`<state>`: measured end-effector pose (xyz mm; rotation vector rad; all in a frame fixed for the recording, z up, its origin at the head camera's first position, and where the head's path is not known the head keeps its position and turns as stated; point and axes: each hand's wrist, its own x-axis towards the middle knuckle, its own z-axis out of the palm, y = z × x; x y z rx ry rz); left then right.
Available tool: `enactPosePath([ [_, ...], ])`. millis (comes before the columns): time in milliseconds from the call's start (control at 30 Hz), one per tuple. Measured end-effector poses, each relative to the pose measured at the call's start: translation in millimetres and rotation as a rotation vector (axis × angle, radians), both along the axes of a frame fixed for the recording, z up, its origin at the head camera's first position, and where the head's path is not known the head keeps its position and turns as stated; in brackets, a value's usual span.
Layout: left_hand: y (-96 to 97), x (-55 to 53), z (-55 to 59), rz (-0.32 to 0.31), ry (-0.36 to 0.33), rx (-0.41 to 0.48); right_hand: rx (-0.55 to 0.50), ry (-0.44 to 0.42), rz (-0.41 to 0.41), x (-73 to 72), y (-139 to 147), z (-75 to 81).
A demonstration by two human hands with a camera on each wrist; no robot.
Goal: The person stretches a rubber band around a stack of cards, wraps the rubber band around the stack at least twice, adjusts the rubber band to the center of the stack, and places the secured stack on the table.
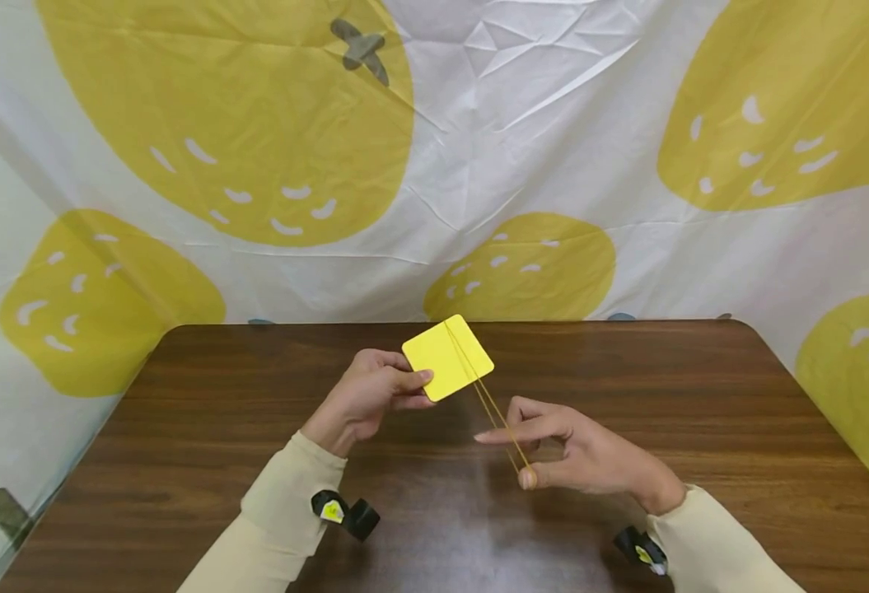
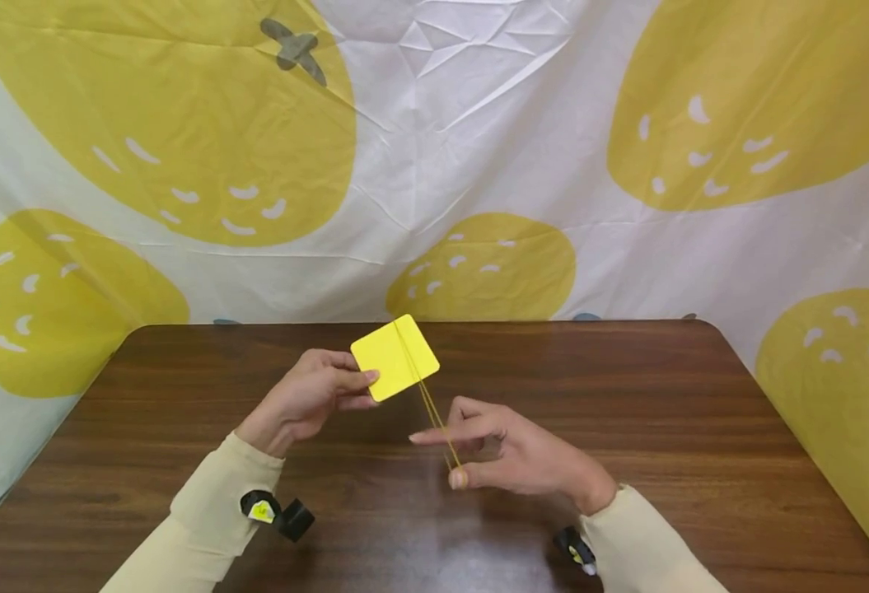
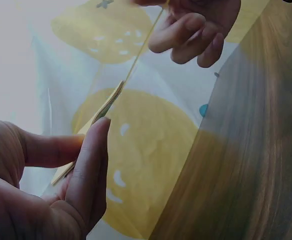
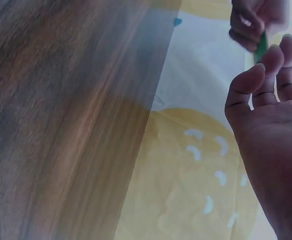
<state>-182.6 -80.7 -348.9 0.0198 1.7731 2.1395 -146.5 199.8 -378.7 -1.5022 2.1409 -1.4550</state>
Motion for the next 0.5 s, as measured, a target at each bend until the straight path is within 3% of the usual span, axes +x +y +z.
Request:
enactPosePath([
  [233,-1.0,-4.2,-3.8,0.097,-0.044,0.048,0.014,0.068,-0.057,4.9,-12.1,1.2],
  [500,6.0,0.4,1.3,0.249,0.048,0.072,-0.063,0.166,-0.120,2.8,-23.8,-0.2],
])
